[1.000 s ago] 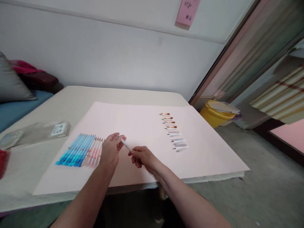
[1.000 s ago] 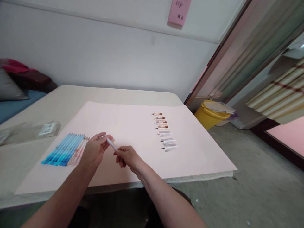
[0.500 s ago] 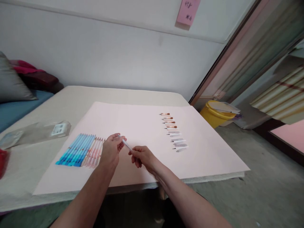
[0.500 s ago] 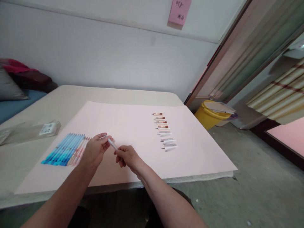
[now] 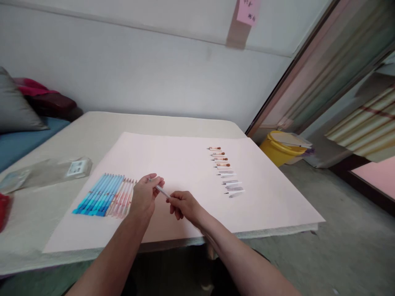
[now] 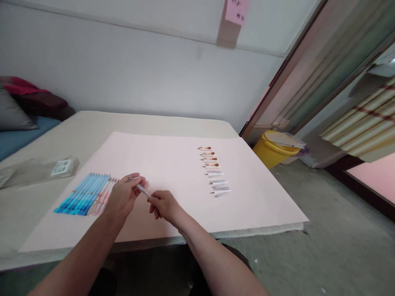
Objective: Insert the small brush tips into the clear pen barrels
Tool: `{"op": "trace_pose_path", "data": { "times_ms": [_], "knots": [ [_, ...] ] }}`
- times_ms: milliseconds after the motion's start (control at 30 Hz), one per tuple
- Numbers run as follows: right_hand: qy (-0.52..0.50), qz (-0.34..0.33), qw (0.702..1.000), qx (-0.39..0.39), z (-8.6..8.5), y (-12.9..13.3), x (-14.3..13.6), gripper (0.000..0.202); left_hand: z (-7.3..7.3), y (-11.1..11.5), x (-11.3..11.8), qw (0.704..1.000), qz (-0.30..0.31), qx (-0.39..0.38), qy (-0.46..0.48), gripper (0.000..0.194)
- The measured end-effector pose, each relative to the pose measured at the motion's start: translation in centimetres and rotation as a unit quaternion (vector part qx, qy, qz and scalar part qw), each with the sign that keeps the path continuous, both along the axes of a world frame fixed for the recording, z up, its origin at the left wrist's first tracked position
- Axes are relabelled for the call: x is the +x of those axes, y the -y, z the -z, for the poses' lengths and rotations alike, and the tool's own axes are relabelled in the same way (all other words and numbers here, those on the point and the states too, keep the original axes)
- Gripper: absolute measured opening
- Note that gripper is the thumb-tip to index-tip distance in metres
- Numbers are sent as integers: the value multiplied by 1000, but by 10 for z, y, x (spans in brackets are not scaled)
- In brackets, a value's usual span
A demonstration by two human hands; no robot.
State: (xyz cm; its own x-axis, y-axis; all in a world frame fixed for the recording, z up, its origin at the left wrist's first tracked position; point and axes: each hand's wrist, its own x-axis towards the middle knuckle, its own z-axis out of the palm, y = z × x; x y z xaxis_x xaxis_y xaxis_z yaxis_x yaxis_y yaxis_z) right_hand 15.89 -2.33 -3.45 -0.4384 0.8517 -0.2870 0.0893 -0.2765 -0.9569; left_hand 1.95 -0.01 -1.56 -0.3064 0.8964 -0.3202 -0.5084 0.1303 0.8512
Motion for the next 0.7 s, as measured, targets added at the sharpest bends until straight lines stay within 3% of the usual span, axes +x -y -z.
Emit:
{"op": "trace_pose_path", "data": {
  "times_ms": [400, 700],
  "knots": [
    [38, 36, 996, 76, 9, -3, 0, 20, -2, 2, 3, 999, 24, -28, 2, 21],
    [6, 27, 999, 17, 5, -1, 1, 15, -2, 1, 1, 999, 43, -18, 21, 12]
  ]
}}
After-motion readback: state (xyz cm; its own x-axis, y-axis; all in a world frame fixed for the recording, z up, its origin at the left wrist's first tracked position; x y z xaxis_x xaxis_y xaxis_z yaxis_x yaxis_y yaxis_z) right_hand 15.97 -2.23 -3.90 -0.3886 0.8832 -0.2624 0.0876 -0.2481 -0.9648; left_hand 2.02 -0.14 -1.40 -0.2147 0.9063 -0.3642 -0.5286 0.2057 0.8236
